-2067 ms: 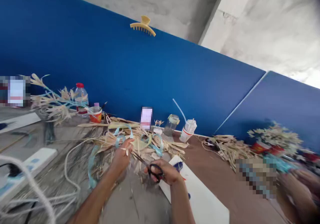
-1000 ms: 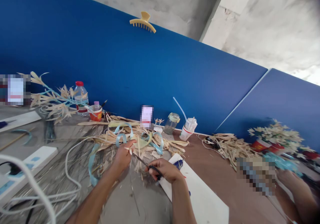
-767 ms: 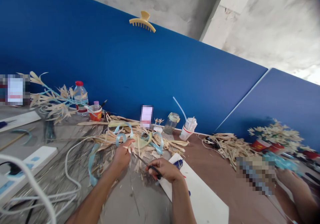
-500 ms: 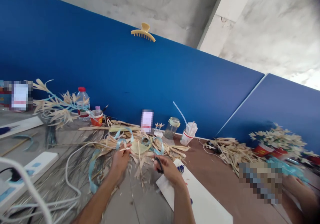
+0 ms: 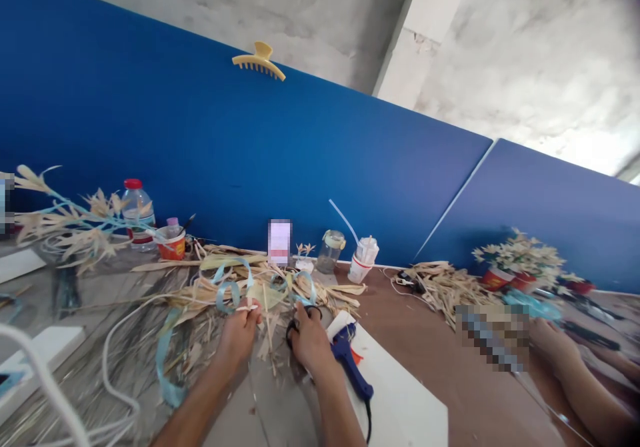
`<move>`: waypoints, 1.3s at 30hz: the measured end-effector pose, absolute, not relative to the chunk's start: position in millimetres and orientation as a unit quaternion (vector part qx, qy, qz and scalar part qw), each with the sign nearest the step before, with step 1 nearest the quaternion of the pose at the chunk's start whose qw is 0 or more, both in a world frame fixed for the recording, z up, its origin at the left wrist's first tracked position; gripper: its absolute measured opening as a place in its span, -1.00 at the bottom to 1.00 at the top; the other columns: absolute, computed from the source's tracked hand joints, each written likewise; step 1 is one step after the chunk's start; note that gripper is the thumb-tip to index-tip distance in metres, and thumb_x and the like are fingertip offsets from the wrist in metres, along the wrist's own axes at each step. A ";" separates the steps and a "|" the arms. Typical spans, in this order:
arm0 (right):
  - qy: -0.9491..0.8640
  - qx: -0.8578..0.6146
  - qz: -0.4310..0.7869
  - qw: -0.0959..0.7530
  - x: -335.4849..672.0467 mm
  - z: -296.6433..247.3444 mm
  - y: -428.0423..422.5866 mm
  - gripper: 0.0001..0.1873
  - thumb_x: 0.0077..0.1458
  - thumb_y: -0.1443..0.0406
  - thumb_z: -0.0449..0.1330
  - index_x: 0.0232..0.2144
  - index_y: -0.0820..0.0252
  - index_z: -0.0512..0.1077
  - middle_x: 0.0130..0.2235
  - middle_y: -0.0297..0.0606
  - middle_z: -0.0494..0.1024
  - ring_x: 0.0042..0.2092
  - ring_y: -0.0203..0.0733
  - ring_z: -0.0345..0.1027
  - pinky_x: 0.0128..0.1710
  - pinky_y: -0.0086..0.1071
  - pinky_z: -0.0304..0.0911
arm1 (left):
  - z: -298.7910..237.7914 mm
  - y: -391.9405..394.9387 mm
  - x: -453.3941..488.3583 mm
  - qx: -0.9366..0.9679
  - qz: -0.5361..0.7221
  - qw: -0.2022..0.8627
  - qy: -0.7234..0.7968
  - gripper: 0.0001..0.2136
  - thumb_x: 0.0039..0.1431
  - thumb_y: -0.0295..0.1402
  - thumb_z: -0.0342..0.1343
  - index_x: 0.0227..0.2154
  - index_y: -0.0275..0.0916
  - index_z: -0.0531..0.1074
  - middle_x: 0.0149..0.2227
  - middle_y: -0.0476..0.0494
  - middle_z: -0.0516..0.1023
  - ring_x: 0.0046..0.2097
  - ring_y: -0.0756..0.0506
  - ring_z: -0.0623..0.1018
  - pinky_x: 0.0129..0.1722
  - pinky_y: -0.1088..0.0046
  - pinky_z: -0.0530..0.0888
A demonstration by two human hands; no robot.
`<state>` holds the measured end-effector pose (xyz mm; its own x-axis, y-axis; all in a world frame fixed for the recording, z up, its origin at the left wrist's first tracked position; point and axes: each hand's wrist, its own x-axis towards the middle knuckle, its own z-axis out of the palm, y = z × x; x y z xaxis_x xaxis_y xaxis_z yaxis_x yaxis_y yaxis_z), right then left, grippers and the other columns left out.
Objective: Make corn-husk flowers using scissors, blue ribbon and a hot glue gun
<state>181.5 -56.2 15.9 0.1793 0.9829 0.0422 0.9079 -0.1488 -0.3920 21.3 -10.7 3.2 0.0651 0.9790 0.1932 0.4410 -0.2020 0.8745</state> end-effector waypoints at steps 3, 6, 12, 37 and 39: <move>-0.608 -0.761 0.126 0.187 180.8 14.9 -55.0 -0.31 -0.01 0.40 0.11 0.22 0.30 0.16 0.11 0.17 0.28 -0.10 0.07 0.42 -0.13 -0.19 0.24 | 7.9 -13.7 23.7 0.679 0.408 0.304 0.530 -0.87 0.12 -0.35 -0.14 -0.52 -0.14 0.20 -0.59 0.00 0.33 -0.52 -0.07 0.35 -0.44 0.41 0.25; -0.586 -0.750 0.115 0.286 181.8 17.5 -51.8 -0.50 0.06 0.40 0.06 0.09 0.28 0.34 0.09 0.10 0.33 -0.07 0.03 0.41 -0.08 -0.22 0.23 | 10.5 -14.7 25.2 0.672 0.405 0.309 0.538 -0.88 0.12 -0.35 -0.14 -0.51 -0.14 0.21 -0.60 0.00 0.34 -0.52 -0.08 0.36 -0.46 0.43 0.24; -0.568 -0.589 0.332 0.469 165.4 11.8 -42.9 -0.75 0.03 0.26 0.14 -0.24 0.21 0.50 -0.29 -0.19 0.55 -0.28 -0.15 0.40 -0.26 -0.35 0.27 | 14.4 -17.1 27.1 0.662 0.413 0.325 0.535 -0.84 0.13 -0.30 -0.15 -0.54 -0.13 0.18 -0.63 0.04 0.29 -0.53 -0.08 0.37 -0.46 0.42 0.26; -0.461 -0.298 0.568 0.613 159.2 25.1 -53.4 -0.71 -0.12 0.11 0.33 -0.58 0.20 0.43 -0.26 -0.21 0.49 -0.48 -0.33 0.31 -0.48 -0.40 0.26 | -6.4 -23.8 36.6 0.702 0.405 0.409 0.419 -0.84 0.09 -0.29 -0.10 -0.51 -0.16 0.31 -0.54 -0.04 0.42 -0.47 -0.09 0.38 -0.43 0.38 0.36; -0.455 -0.298 0.567 0.619 160.1 23.7 -51.5 -0.72 -0.11 0.11 0.33 -0.58 0.20 0.43 -0.36 -0.24 0.49 -0.50 -0.33 0.28 -0.50 -0.41 0.24 | -2.4 -24.8 36.5 0.706 0.405 0.411 0.411 -0.81 0.10 -0.26 -0.09 -0.56 -0.15 0.29 -0.55 -0.03 0.38 -0.47 -0.08 0.36 -0.44 0.39 0.34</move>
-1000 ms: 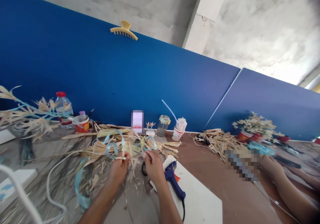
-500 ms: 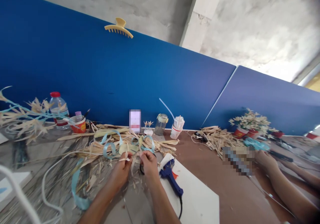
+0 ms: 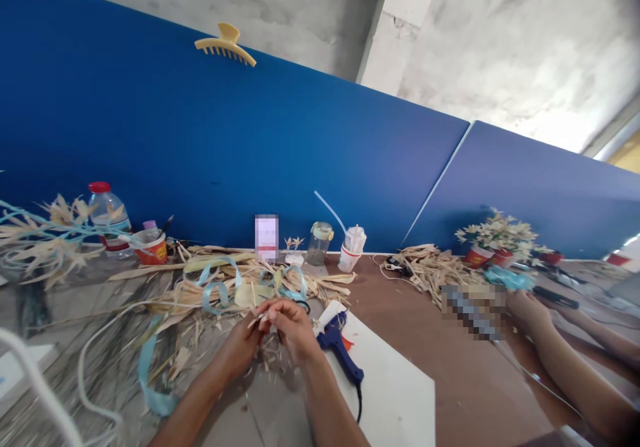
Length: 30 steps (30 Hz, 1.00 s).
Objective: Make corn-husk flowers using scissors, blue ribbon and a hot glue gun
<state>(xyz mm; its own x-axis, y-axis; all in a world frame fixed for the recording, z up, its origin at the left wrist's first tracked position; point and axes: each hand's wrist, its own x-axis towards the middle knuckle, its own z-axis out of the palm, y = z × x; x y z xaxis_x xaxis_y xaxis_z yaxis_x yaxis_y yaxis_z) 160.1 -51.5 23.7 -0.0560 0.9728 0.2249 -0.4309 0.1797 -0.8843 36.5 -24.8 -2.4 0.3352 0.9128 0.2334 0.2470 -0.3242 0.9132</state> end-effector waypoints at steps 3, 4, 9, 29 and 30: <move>-0.447 -0.294 0.559 0.634 162.9 24.7 -49.5 -0.74 -0.10 0.13 0.32 -0.58 0.19 0.43 -0.46 -0.30 0.47 -0.52 -0.33 0.27 -0.45 -0.40 0.24 | 5.7 -25.3 34.9 0.694 0.411 0.449 0.384 -0.81 0.11 -0.21 -0.04 -0.51 -0.17 0.32 -0.51 -0.01 0.38 -0.47 -0.06 0.37 -0.41 0.40 0.36; -0.445 -0.293 0.553 0.641 164.2 25.6 -49.2 -0.75 -0.10 0.14 0.32 -0.58 0.18 0.43 -0.46 -0.31 0.47 -0.51 -0.33 0.28 -0.42 -0.39 0.25 | 8.5 -25.1 34.1 0.682 0.415 0.471 0.374 -0.82 0.11 -0.19 -0.02 -0.45 -0.18 0.34 -0.47 -0.02 0.41 -0.47 -0.05 0.39 -0.40 0.40 0.37; -0.455 -0.292 0.533 0.651 170.1 29.0 -49.1 -0.73 -0.10 0.11 0.31 -0.58 0.18 0.43 -0.42 -0.29 0.47 -0.46 -0.31 0.32 -0.35 -0.37 0.25 | 16.5 -21.7 29.9 0.641 0.424 0.516 0.379 -0.74 0.02 -0.12 0.05 -0.38 -0.22 0.40 -0.49 0.00 0.44 -0.52 -0.02 0.37 -0.45 0.43 0.33; -0.556 -0.546 0.422 0.463 186.7 25.8 -46.6 -0.91 -0.18 0.36 0.10 -0.65 0.21 0.36 -0.62 -0.45 0.29 -0.54 -0.37 0.08 -0.52 -0.48 -0.03 | 12.8 -15.0 18.4 0.602 0.317 0.650 0.339 -0.65 -0.17 -0.10 0.28 -0.39 -0.23 0.40 -0.60 0.09 0.35 -0.54 0.03 0.28 -0.55 0.53 0.17; -0.565 -0.550 0.416 0.453 186.9 26.7 -47.1 -0.90 -0.18 0.37 0.09 -0.65 0.21 0.36 -0.62 -0.45 0.29 -0.54 -0.37 0.08 -0.52 -0.48 -0.02 | 13.8 -15.3 18.1 0.610 0.303 0.649 0.340 -0.65 -0.18 -0.10 0.28 -0.40 -0.24 0.39 -0.60 0.08 0.36 -0.54 0.03 0.28 -0.54 0.52 0.17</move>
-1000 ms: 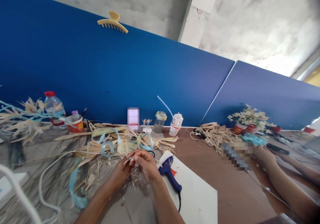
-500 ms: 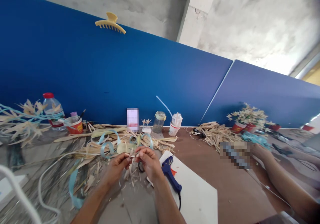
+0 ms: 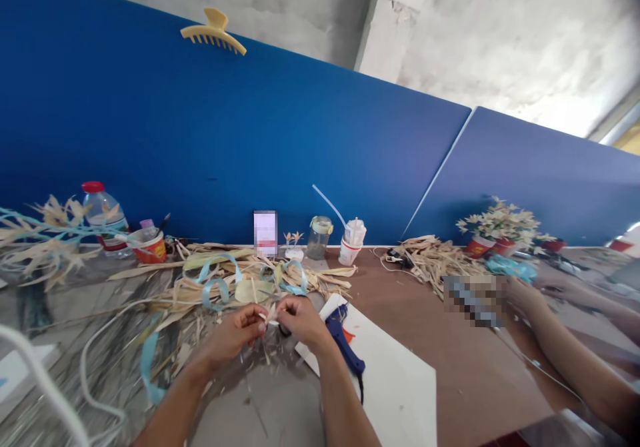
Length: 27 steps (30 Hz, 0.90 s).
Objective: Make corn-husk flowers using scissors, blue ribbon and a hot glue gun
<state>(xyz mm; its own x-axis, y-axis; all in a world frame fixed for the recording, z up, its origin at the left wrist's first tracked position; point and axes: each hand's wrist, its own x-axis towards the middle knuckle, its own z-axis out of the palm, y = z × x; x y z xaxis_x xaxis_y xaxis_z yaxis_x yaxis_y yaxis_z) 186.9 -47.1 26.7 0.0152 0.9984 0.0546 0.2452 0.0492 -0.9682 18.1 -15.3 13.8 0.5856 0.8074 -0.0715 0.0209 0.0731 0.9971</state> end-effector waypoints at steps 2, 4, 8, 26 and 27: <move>-0.581 -0.556 0.402 0.439 187.3 29.1 -48.3 -0.89 -0.17 0.39 0.08 -0.66 0.20 0.35 -0.62 -0.47 0.27 -0.54 -0.37 0.07 -0.52 -0.49 -0.02 | 15.7 -15.9 17.5 0.621 0.285 0.646 0.341 -0.65 -0.18 -0.11 0.28 -0.40 -0.24 0.40 -0.60 0.07 0.38 -0.54 0.03 0.27 -0.53 0.51 0.18; -0.592 -0.562 0.388 0.428 187.7 31.7 -49.5 -0.88 -0.17 0.41 0.09 -0.67 0.20 0.35 -0.63 -0.48 0.25 -0.53 -0.38 0.07 -0.51 -0.50 -0.01 | 16.4 -16.2 17.0 0.626 0.284 0.640 0.345 -0.67 -0.16 -0.11 0.26 -0.40 -0.24 0.41 -0.59 0.07 0.38 -0.53 0.03 0.27 -0.52 0.51 0.18; -0.604 -0.563 0.377 0.420 188.0 34.3 -51.1 -0.86 -0.15 0.41 0.07 -0.67 0.20 0.36 -0.61 -0.46 0.27 -0.52 -0.37 0.08 -0.48 -0.49 0.00 | 13.6 -15.6 16.8 0.634 0.299 0.625 0.344 -0.70 -0.13 -0.12 0.25 -0.43 -0.25 0.44 -0.58 0.07 0.36 -0.51 0.02 0.26 -0.51 0.51 0.16; -0.456 -0.433 0.575 0.524 187.1 28.8 -50.2 -0.85 -0.24 0.25 0.27 -0.65 0.23 0.43 -0.62 -0.42 0.35 -0.55 -0.40 0.08 -0.48 -0.45 -0.05 | 15.0 -16.0 17.4 0.607 0.346 0.626 0.346 -0.76 -0.15 -0.19 0.27 -0.49 -0.26 0.47 -0.52 0.03 0.39 -0.44 -0.01 0.30 -0.39 0.47 0.23; -0.453 -0.433 0.575 0.526 187.1 28.0 -49.7 -0.86 -0.24 0.25 0.26 -0.65 0.23 0.44 -0.62 -0.42 0.36 -0.56 -0.40 0.09 -0.48 -0.45 -0.05 | 16.7 -16.7 17.6 0.605 0.346 0.628 0.347 -0.77 -0.16 -0.20 0.27 -0.49 -0.26 0.47 -0.52 0.02 0.41 -0.42 -0.02 0.32 -0.36 0.46 0.25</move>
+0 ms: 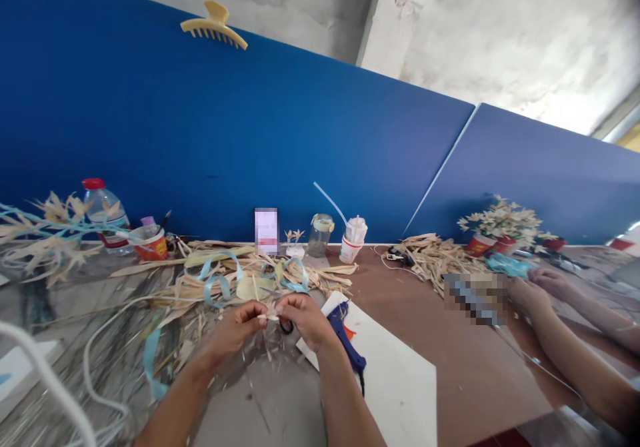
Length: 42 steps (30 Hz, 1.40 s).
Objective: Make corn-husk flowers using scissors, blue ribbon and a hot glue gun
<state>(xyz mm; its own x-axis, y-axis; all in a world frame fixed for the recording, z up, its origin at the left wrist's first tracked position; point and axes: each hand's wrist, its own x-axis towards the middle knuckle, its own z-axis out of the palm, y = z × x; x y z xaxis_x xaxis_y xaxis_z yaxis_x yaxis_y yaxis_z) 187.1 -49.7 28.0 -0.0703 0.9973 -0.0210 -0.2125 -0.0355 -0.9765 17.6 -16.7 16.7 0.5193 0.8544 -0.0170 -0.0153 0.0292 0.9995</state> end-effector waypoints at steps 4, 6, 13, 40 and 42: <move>-0.444 -0.449 0.569 0.527 186.9 27.1 -48.7 -0.84 -0.21 0.24 0.25 -0.64 0.23 0.43 -0.65 -0.42 0.34 -0.57 -0.39 0.08 -0.49 -0.45 -0.05 | 20.5 -17.1 18.1 0.605 0.351 0.618 0.358 -0.77 -0.19 -0.21 0.28 -0.52 -0.26 0.47 -0.52 0.01 0.42 -0.42 -0.03 0.35 -0.35 0.45 0.27; -0.431 -0.461 0.557 0.540 187.2 26.2 -47.6 -0.82 -0.19 0.22 0.25 -0.62 0.23 0.41 -0.65 -0.44 0.32 -0.57 -0.39 0.07 -0.50 -0.45 -0.04 | 19.3 -15.2 18.1 0.611 0.359 0.606 0.363 -0.77 -0.19 -0.20 0.27 -0.53 -0.26 0.46 -0.53 0.02 0.41 -0.44 -0.02 0.33 -0.38 0.46 0.26; -0.430 -0.561 0.401 0.583 193.3 14.7 -38.0 -0.82 -0.09 0.18 0.13 -0.57 0.18 0.36 -0.64 -0.46 0.24 -0.56 -0.33 0.07 -0.50 -0.44 0.01 | 14.3 -8.5 16.9 0.608 0.373 0.584 0.387 -0.76 -0.22 -0.17 0.26 -0.56 -0.24 0.45 -0.56 0.02 0.40 -0.46 -0.02 0.32 -0.40 0.46 0.26; -0.527 -0.560 0.389 0.508 175.1 25.1 -46.6 -0.83 -0.07 0.24 0.18 -0.58 0.20 0.45 -0.57 -0.40 0.38 -0.50 -0.34 0.16 -0.48 -0.48 0.09 | 13.1 -8.1 11.8 0.632 0.351 0.568 0.393 -0.77 -0.13 -0.17 0.23 -0.54 -0.26 0.48 -0.55 0.01 0.41 -0.47 -0.01 0.32 -0.43 0.47 0.25; -0.533 -0.573 0.377 0.496 175.5 26.2 -46.6 -0.82 -0.06 0.26 0.14 -0.62 0.20 0.42 -0.61 -0.41 0.35 -0.51 -0.34 0.15 -0.50 -0.48 0.07 | 13.4 -9.0 12.1 0.631 0.349 0.567 0.399 -0.75 -0.14 -0.15 0.22 -0.53 -0.26 0.48 -0.53 0.00 0.42 -0.45 -0.02 0.33 -0.42 0.47 0.26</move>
